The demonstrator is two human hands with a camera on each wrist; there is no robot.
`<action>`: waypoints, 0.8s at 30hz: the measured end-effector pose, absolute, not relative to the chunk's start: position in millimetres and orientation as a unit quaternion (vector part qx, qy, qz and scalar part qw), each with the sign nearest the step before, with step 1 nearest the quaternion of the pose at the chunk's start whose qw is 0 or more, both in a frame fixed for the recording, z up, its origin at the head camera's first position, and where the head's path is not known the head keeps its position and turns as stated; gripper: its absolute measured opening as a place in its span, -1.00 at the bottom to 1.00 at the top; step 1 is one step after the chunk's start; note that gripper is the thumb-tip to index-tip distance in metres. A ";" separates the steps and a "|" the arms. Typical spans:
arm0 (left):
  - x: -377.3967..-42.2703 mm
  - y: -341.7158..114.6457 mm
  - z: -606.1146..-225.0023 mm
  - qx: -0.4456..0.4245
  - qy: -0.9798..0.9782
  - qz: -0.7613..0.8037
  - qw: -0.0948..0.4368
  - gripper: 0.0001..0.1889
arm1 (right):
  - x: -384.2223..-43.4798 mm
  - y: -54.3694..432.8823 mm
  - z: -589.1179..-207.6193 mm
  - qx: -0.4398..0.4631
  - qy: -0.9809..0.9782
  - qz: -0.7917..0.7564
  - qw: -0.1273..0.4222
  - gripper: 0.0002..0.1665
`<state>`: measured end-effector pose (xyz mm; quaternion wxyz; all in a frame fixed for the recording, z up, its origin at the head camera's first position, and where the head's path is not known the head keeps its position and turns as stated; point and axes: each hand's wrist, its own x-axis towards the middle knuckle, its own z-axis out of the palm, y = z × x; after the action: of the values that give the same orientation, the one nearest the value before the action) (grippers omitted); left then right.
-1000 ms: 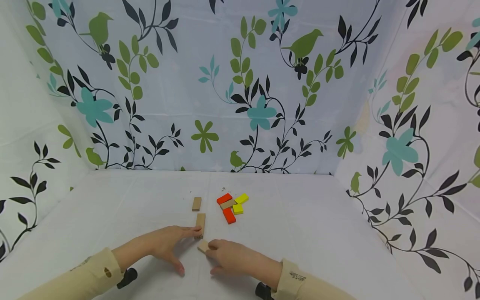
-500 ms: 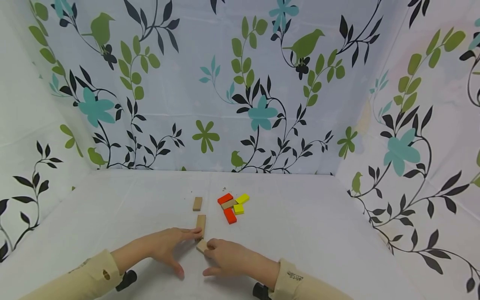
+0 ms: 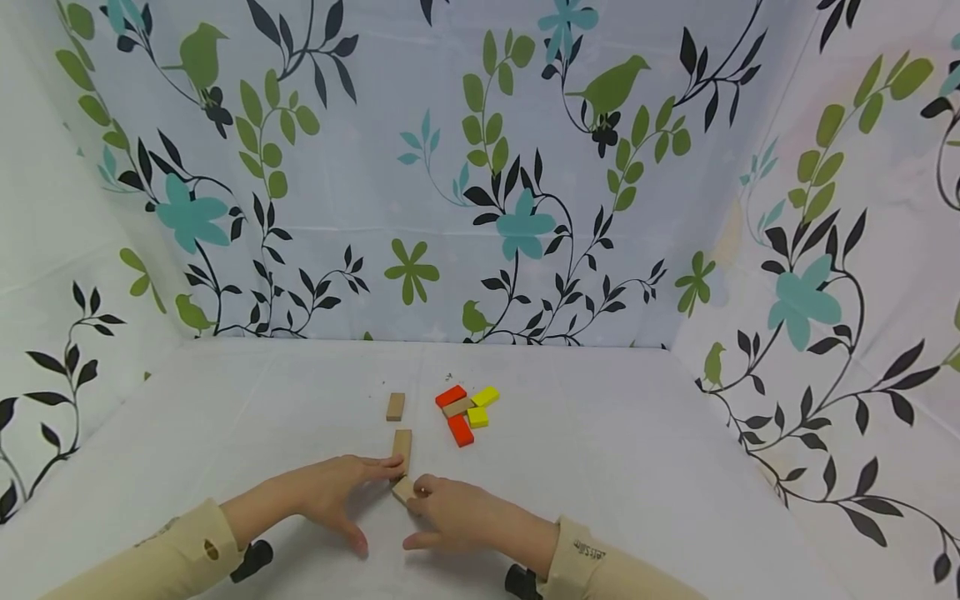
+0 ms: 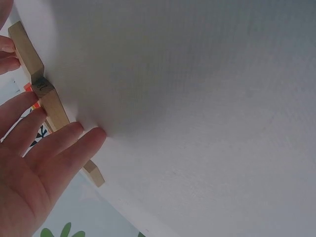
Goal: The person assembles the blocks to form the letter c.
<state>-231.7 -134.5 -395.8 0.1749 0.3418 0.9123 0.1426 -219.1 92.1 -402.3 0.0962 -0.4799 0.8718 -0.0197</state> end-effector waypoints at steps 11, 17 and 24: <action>-233.5 -135.4 -397.4 0.351 0.908 0.151 0.172 0.05 | -223.1 93.0 -402.5 -0.457 0.879 -0.057 0.124 -0.38; -233.3 -135.6 -396.2 0.350 0.908 0.153 0.174 0.04 | -226.1 94.6 -401.5 -0.463 0.874 -0.084 0.123 -0.44; -235.2 -137.5 -396.4 0.357 0.905 0.155 0.169 0.01 | -227.7 95.9 -401.3 -0.473 0.869 -0.093 0.117 -0.46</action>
<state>-235.2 -137.5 -396.4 0.1694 0.3571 0.9054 0.1547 -227.7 95.9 -401.3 0.1168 -0.4726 0.8686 -0.0926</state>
